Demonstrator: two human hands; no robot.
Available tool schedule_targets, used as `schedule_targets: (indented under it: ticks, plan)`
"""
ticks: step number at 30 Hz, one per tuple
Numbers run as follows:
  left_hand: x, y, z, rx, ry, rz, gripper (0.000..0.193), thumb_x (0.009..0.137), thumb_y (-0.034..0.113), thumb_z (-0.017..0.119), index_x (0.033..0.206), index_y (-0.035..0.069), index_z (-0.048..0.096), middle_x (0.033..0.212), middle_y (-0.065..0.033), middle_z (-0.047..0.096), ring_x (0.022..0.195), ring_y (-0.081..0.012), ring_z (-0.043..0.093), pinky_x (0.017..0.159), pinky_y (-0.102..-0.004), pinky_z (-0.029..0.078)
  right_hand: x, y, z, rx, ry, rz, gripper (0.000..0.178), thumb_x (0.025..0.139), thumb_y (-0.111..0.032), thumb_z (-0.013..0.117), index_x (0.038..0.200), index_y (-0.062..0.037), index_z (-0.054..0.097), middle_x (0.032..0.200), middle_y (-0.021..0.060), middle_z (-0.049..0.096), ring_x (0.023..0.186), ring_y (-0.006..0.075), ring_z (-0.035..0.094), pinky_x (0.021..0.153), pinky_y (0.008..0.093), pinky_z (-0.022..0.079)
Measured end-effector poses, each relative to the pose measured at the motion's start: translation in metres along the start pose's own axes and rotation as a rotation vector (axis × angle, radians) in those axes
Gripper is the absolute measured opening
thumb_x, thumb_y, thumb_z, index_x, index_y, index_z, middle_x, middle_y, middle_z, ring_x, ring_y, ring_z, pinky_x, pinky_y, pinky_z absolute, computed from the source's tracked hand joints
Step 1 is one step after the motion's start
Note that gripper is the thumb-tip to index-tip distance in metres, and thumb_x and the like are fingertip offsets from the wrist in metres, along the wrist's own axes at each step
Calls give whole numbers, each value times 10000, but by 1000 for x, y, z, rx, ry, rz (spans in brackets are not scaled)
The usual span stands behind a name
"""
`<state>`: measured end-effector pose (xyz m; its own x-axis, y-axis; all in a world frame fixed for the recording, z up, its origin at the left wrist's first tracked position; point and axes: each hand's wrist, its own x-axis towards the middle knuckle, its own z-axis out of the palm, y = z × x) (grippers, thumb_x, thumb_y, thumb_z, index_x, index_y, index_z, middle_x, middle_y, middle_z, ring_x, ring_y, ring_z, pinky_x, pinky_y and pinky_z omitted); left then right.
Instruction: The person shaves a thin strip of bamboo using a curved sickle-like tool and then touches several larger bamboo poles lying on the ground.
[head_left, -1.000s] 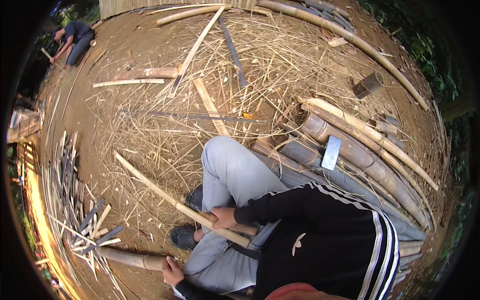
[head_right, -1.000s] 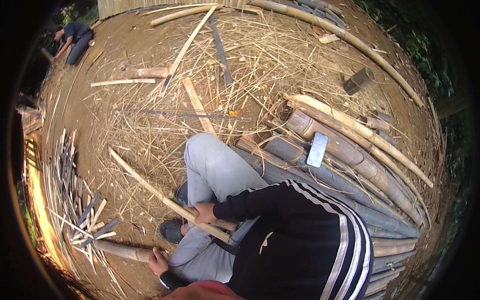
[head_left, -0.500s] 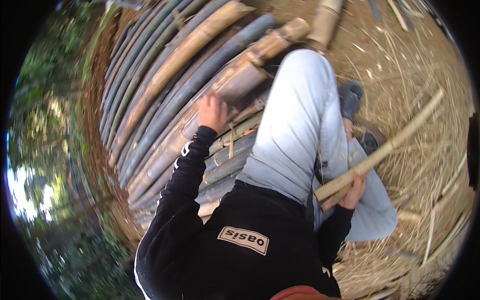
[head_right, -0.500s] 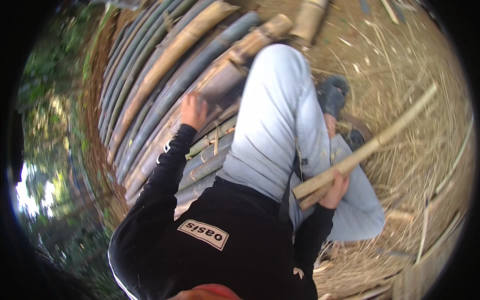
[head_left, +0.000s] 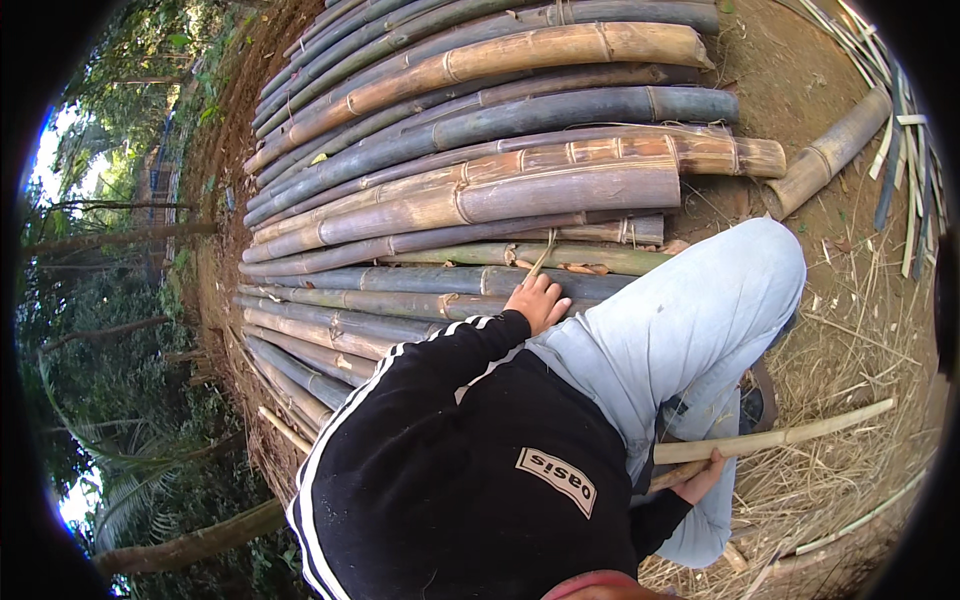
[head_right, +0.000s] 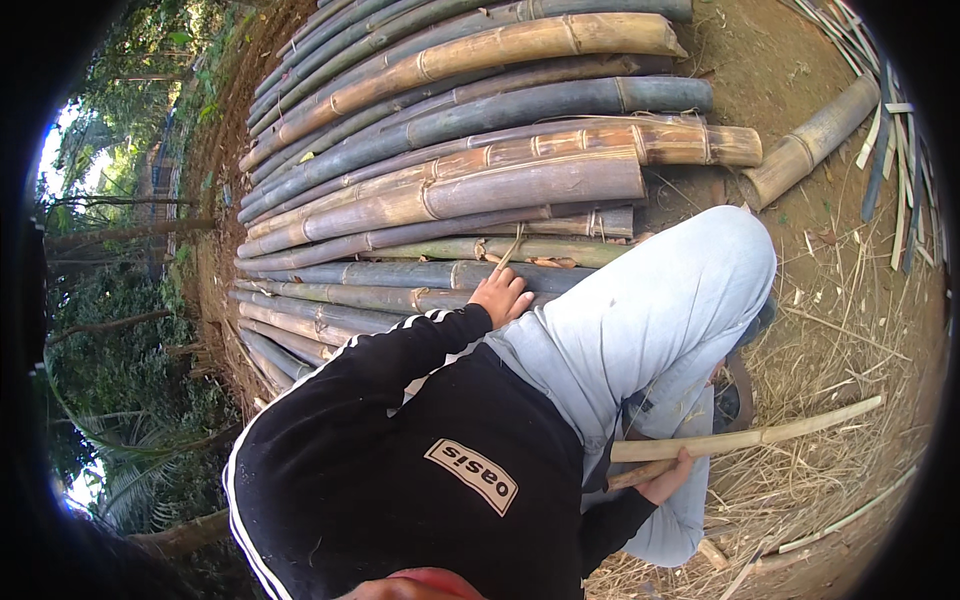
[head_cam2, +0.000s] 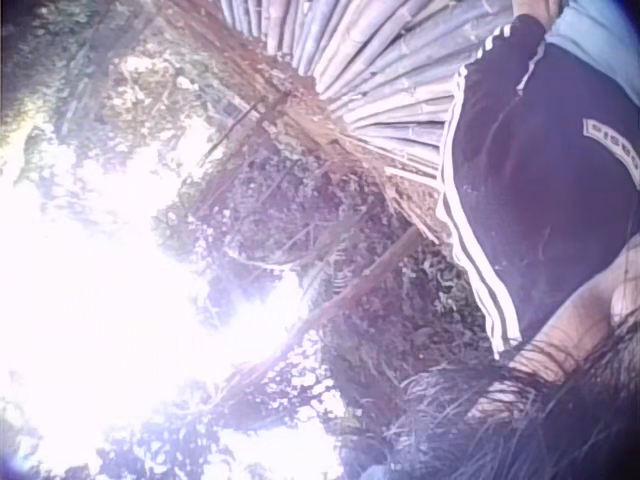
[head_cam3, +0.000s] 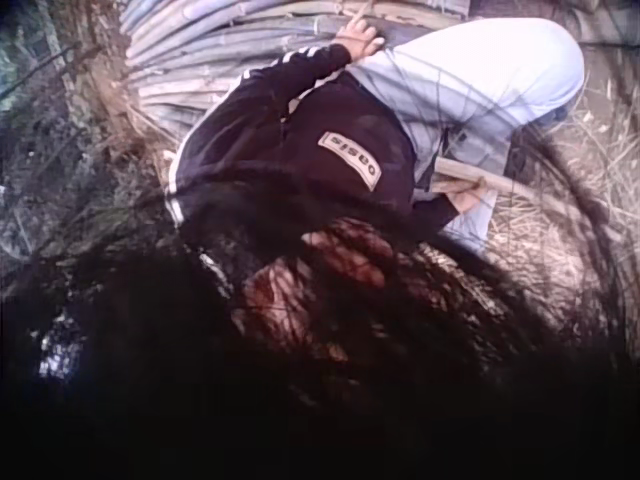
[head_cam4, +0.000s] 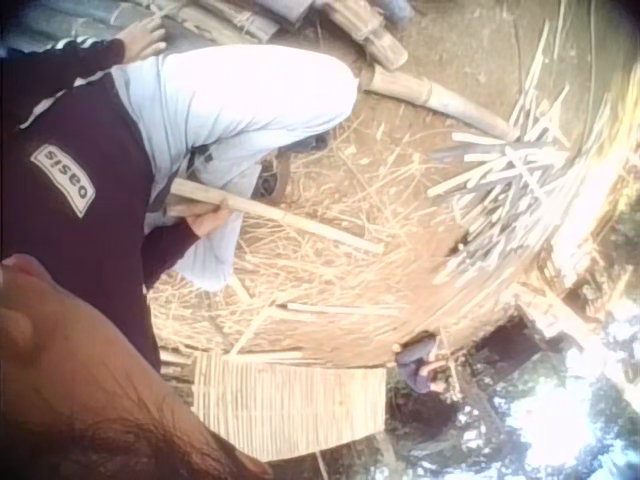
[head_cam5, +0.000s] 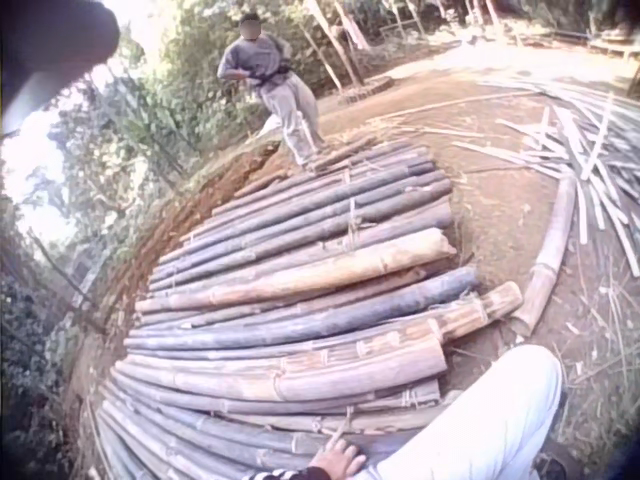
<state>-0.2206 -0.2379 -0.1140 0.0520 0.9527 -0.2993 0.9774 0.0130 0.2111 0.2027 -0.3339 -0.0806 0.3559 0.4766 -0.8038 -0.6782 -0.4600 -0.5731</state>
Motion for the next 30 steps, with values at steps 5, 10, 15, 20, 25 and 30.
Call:
schedule_targets:
  ticks: [5,10,15,20,25,30]
  plan:
    - [3,-2,-17,-73,41,99,279,901,335,541,896,60,587,952,-126,536,935,-319,536,755,-448,461,-1,0,0,-2,-13,-23,464,855,-322,581,1211,-53,452,1017,92,559,887,242,596,766,393,518]
    - [87,-32,-74,-87,544,243,84,751,114,642,770,66,576,738,-118,530,713,-320,551,626,-430,441,-2,-1,-2,-100,92,-84,369,845,-284,567,1106,-34,495,942,81,543,864,220,571,780,360,474]
    - [221,-91,-133,172,524,-65,308,759,274,665,986,86,576,945,-131,594,909,-337,591,715,-477,497,-5,2,-8,-73,94,-91,283,840,-255,567,1011,-36,510,892,60,526,823,203,551,766,342,457]
    - [308,-114,-149,157,185,-271,766,703,622,703,1224,96,508,1245,-174,546,1177,-340,523,916,-464,472,-5,12,-10,-108,197,-151,250,835,-237,556,976,-35,516,898,53,523,834,185,541,775,329,442]
    - [348,-96,-129,59,42,-219,958,669,725,667,1340,77,448,1318,-217,506,1237,-361,482,1009,-442,408,-6,18,-16,-107,180,-167,278,841,-247,554,1006,-26,521,919,47,518,857,172,523,790,323,425]
    - [366,-76,-114,148,46,-226,1007,582,762,688,1318,110,470,1304,-175,522,1245,-325,477,999,-517,356,-8,15,-18,-176,187,-150,303,840,-266,561,1023,-28,522,932,47,507,877,173,514,806,320,420]
